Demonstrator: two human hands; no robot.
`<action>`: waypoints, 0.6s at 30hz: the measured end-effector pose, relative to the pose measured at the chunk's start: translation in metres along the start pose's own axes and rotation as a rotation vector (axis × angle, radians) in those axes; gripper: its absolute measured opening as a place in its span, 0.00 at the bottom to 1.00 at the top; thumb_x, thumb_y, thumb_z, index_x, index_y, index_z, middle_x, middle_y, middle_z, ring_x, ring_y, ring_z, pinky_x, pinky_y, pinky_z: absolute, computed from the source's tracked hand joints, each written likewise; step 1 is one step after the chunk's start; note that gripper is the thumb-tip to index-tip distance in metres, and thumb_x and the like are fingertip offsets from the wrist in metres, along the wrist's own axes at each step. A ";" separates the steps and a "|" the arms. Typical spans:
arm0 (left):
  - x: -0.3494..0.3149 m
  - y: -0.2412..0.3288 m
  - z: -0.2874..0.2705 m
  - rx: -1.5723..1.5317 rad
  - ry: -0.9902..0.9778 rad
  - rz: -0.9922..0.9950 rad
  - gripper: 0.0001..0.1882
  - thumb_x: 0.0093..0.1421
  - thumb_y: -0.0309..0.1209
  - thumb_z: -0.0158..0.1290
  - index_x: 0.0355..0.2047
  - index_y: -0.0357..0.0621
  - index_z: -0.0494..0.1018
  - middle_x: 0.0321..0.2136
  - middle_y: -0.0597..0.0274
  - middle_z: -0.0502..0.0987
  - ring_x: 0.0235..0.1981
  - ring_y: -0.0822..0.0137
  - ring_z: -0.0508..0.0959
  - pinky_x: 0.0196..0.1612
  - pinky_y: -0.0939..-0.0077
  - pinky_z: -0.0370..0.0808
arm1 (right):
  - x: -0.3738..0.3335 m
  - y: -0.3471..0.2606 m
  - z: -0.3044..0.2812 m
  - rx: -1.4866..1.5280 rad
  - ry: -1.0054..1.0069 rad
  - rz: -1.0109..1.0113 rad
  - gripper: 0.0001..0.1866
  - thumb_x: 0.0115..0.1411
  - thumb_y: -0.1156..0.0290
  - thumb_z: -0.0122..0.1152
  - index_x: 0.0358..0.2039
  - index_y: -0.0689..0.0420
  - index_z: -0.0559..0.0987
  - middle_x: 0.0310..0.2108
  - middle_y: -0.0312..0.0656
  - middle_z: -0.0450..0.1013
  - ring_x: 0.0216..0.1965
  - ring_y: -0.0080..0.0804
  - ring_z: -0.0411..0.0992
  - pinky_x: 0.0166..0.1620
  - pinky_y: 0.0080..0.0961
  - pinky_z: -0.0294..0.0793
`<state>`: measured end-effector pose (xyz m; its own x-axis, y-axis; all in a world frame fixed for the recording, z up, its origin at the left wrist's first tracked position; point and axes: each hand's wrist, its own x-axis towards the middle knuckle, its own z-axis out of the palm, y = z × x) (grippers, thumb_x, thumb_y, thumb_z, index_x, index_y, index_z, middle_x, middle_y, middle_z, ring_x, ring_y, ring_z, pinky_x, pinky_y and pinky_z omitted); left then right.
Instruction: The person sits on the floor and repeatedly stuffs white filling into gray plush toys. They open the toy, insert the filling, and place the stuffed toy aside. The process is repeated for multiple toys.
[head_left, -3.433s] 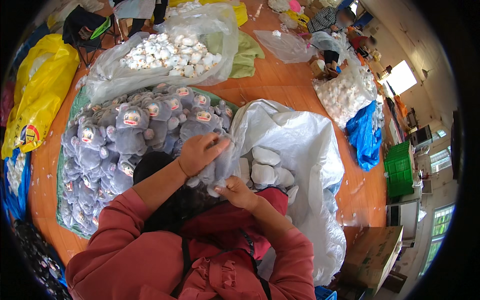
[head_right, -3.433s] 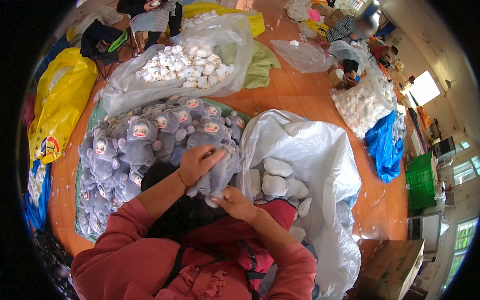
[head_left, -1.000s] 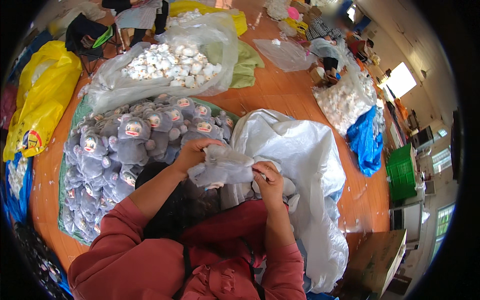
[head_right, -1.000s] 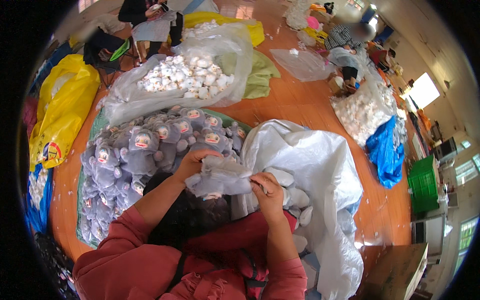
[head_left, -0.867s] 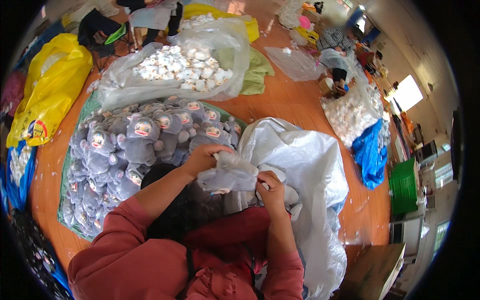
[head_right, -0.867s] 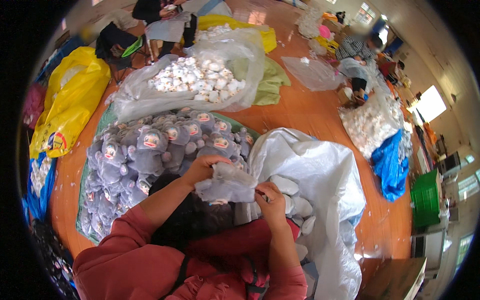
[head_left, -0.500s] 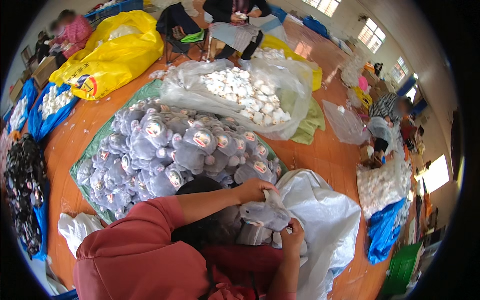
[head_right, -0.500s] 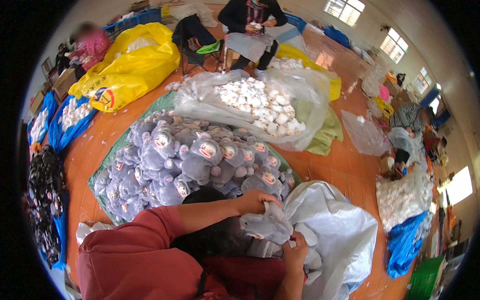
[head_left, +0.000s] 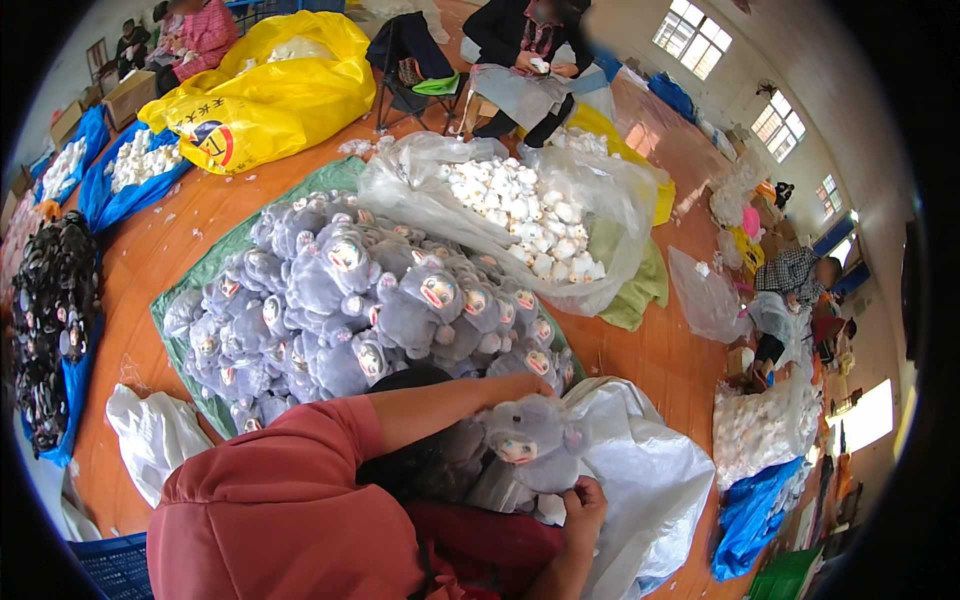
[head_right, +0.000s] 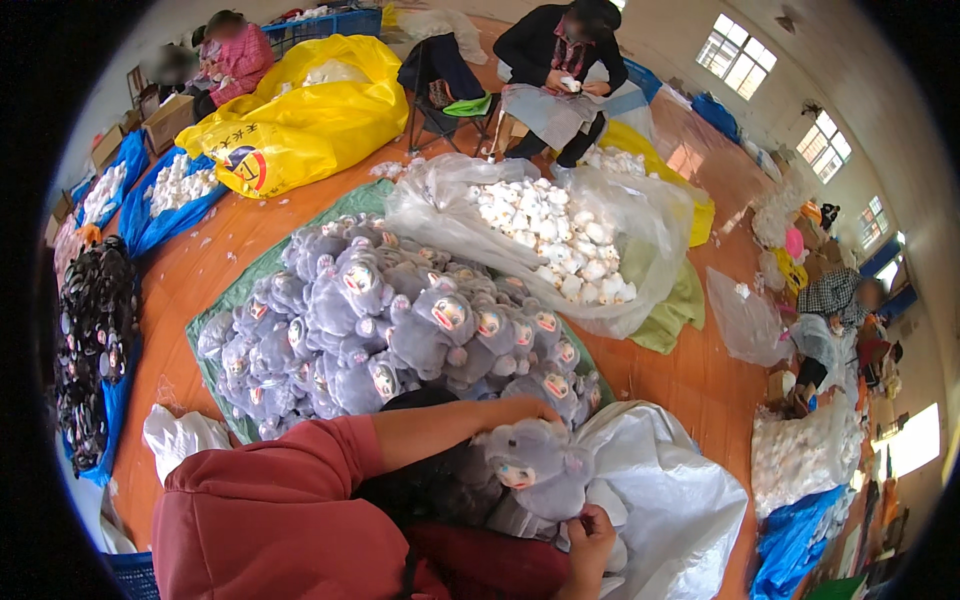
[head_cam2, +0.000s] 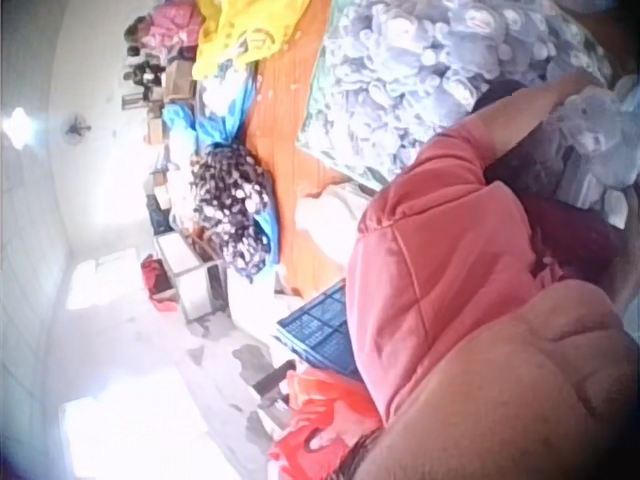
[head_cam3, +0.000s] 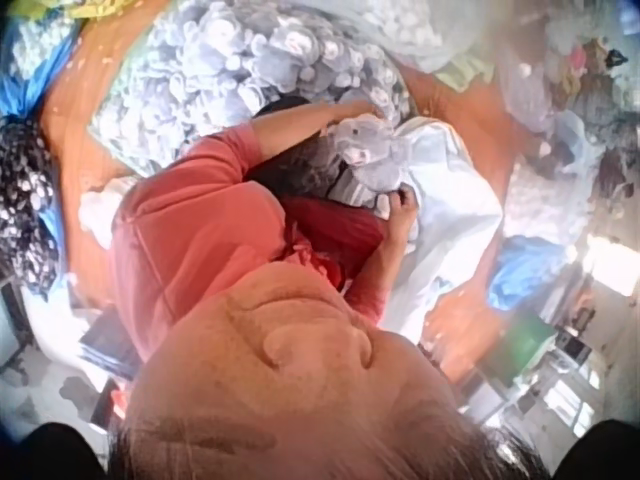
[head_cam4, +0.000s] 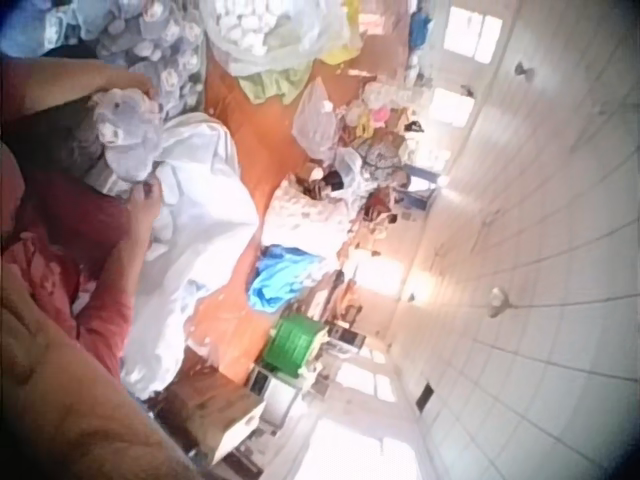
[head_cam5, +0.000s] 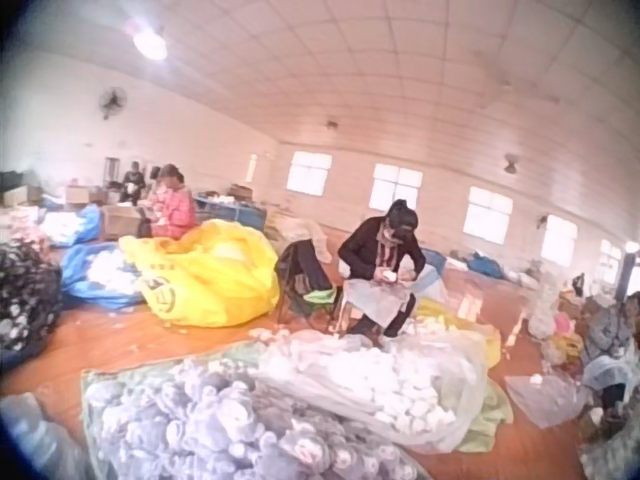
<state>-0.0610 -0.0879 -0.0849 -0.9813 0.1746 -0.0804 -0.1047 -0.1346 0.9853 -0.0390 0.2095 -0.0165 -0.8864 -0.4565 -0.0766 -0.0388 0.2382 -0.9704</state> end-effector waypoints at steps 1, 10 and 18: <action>0.006 -0.002 -0.006 -0.112 -0.031 -0.032 0.08 0.57 0.31 0.56 0.34 0.45 0.82 0.29 0.71 0.81 0.34 0.79 0.77 0.39 0.75 0.74 | -0.002 0.000 -0.003 0.080 0.002 0.014 0.10 0.51 0.84 0.60 0.36 0.64 0.76 0.29 0.33 0.74 0.31 0.18 0.71 0.38 0.17 0.72; -0.017 0.024 -0.001 0.144 -0.034 0.051 0.12 0.59 0.30 0.56 0.42 0.43 0.80 0.38 0.67 0.81 0.39 0.77 0.77 0.44 0.75 0.73 | 0.003 0.011 -0.013 0.209 0.038 -0.015 0.12 0.54 0.84 0.53 0.41 0.61 0.72 0.36 0.38 0.72 0.39 0.25 0.71 0.46 0.23 0.73; -0.038 0.049 0.026 -0.008 -0.198 0.117 0.12 0.59 0.30 0.55 0.43 0.43 0.78 0.39 0.67 0.78 0.40 0.76 0.75 0.45 0.75 0.71 | 0.002 0.015 -0.002 0.111 -0.050 -0.122 0.32 0.53 0.71 0.67 0.57 0.62 0.64 0.45 0.39 0.70 0.46 0.31 0.69 0.54 0.29 0.68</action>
<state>-0.0249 -0.0756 -0.0298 -0.9362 0.3453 0.0659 0.0055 -0.1729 0.9849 -0.0420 0.2142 -0.0306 -0.8542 -0.5188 0.0346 -0.0908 0.0834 -0.9924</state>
